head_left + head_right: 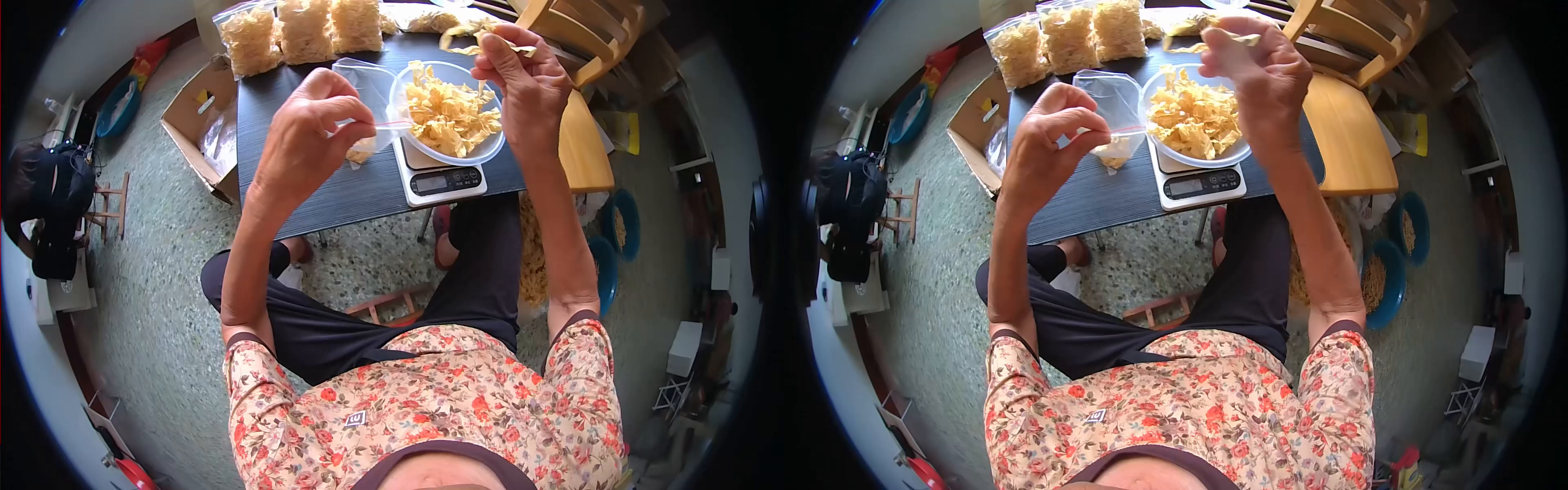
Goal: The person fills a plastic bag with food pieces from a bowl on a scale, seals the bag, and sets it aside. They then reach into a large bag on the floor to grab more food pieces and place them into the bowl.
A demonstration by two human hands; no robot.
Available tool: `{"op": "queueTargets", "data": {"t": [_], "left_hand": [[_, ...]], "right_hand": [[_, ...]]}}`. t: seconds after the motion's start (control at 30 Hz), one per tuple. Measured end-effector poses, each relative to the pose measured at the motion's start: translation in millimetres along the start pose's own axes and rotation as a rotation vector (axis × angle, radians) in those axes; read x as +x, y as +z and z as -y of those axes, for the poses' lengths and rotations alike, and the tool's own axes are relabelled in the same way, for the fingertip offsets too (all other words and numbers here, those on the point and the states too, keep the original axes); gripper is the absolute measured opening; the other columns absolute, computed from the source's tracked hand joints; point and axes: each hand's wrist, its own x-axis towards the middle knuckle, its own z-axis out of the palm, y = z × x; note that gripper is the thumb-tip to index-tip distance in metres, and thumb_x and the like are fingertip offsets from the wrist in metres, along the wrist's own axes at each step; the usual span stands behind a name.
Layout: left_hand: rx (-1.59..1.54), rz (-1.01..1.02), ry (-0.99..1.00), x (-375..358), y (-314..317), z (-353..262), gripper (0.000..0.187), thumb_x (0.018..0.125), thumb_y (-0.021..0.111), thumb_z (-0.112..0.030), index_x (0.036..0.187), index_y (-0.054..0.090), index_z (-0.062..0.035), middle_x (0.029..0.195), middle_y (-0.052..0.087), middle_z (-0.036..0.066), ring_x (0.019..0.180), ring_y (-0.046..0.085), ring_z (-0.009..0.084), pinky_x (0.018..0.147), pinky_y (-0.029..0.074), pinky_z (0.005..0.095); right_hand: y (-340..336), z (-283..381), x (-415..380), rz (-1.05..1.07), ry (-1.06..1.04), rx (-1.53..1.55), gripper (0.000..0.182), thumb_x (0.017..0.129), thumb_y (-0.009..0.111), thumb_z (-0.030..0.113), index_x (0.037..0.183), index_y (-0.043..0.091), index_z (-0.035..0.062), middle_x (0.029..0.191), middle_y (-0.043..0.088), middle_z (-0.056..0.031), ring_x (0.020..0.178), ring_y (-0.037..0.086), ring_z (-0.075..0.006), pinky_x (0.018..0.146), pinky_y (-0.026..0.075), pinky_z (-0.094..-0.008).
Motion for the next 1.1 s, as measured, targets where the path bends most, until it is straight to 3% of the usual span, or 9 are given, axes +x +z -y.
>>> {"op": "queueTargets", "data": {"t": [0.1, 0.2, 0.23, 0.3, 0.37, 0.43, 0.73, 0.83, 1.1], "left_hand": [[-0.04, 0.002, -0.003, -2.1, -2.8, 2.1, 0.011, 0.08, 0.079, -0.004, 0.09, 0.075, -0.0045, 0.099, 0.061, 0.007, 0.086, 0.061, 0.018, 0.07, 0.05, 0.0291], [0.041, -0.023, 0.089, -2.4, -5.3, 4.2, 0.012, 0.079, 0.08, -0.004, 0.089, 0.075, -0.0041, 0.099, 0.062, 0.007, 0.084, 0.061, 0.0177, 0.069, 0.051, 0.0293], [0.066, -0.042, 0.086, -3.3, -8.1, 2.5, 0.012, 0.079, 0.081, -0.004, 0.089, 0.075, -0.0039, 0.099, 0.061, 0.007, 0.085, 0.062, 0.0174, 0.07, 0.051, 0.0293], [0.092, -0.056, 0.077, -4.9, -14.1, 0.8, 0.012, 0.078, 0.081, -0.004, 0.089, 0.075, -0.0038, 0.099, 0.061, 0.007, 0.086, 0.062, 0.0172, 0.07, 0.052, 0.0292], [0.061, -0.085, 0.054, -4.0, -17.5, 1.8, 0.012, 0.078, 0.081, -0.005, 0.088, 0.075, -0.0037, 0.099, 0.061, 0.006, 0.089, 0.062, 0.0163, 0.073, 0.052, 0.0287], [-0.017, -0.11, 0.039, -2.4, -19.5, 1.3, 0.013, 0.077, 0.082, -0.003, 0.089, 0.076, -0.0038, 0.097, 0.06, 0.008, 0.091, 0.063, 0.0204, 0.076, 0.054, 0.0312], [0.036, -0.087, 0.016, -1.5, -18.8, -1.1, 0.01, 0.08, 0.08, -0.007, 0.089, 0.076, -0.0052, 0.099, 0.061, 0.007, 0.093, 0.063, 0.0191, 0.073, 0.055, 0.0308], [0.064, -0.068, 0.043, -1.3, -14.3, -0.3, 0.012, 0.079, 0.081, -0.008, 0.089, 0.075, -0.005, 0.1, 0.062, 0.005, 0.086, 0.061, 0.0138, 0.072, 0.05, 0.0287], [0.044, -0.045, 0.013, 0.5, -13.4, 2.5, 0.009, 0.081, 0.079, -0.008, 0.089, 0.076, -0.0063, 0.101, 0.062, 0.008, 0.092, 0.064, 0.0203, 0.071, 0.054, 0.0321]], "right_hand": [[32.7, 0.9, -12.8, 0.072, -0.094, -0.197, 0.019, 0.089, 0.076, 0.008, 0.104, 0.07, -0.0009, 0.081, 0.072, -0.0074, 0.069, 0.07, -0.0105, 0.061, 0.059, -0.024], [41.6, -6.8, -21.0, 0.414, 0.11, -0.295, 0.022, 0.087, 0.078, 0.008, 0.106, 0.072, -0.0004, 0.086, 0.073, -0.0063, 0.074, 0.068, -0.0091, 0.063, 0.057, -0.0216], [39.7, -10.0, -24.3, 0.463, 0.008, -0.457, 0.023, 0.088, 0.077, 0.008, 0.109, 0.072, -0.0009, 0.088, 0.073, -0.0063, 0.077, 0.068, -0.0089, 0.064, 0.057, -0.0209], [33.8, -12.7, -22.2, 0.458, -0.073, -0.455, 0.023, 0.089, 0.076, 0.008, 0.111, 0.072, 0.0001, 0.09, 0.074, -0.0067, 0.081, 0.069, -0.0092, 0.067, 0.058, -0.022], [22.4, -7.9, -18.9, 0.352, 0.06, -0.274, 0.022, 0.09, 0.075, 0.008, 0.11, 0.073, 0.0012, 0.091, 0.074, -0.0066, 0.082, 0.07, -0.0097, 0.07, 0.058, -0.0232], [-2.5, -9.5, -17.1, 0.274, -0.001, -0.526, 0.015, 0.09, 0.073, 0.007, 0.103, 0.073, 0.0003, 0.09, 0.075, -0.0058, 0.08, 0.071, -0.0109, 0.07, 0.057, -0.0246], [-42.0, -18.1, -42.1, 0.586, 0.01, -1.006, 0.031, 0.076, 0.083, 0.026, 0.098, 0.072, 0.0066, 0.083, 0.07, -0.0115, 0.079, 0.069, -0.0284, 0.075, 0.053, -0.0395], [-32.3, -24.8, -45.2, 0.596, -0.125, -1.088, 0.028, 0.079, 0.081, 0.017, 0.098, 0.071, -0.0001, 0.083, 0.069, -0.0115, 0.07, 0.066, -0.0186, 0.067, 0.053, -0.0305], [-40.2, -14.9, -41.6, 0.496, -0.156, -0.931, 0.015, 0.082, 0.078, 0.01, 0.093, 0.071, 0.0028, 0.084, 0.07, -0.0108, 0.072, 0.068, -0.024, 0.069, 0.054, -0.0341]]}}
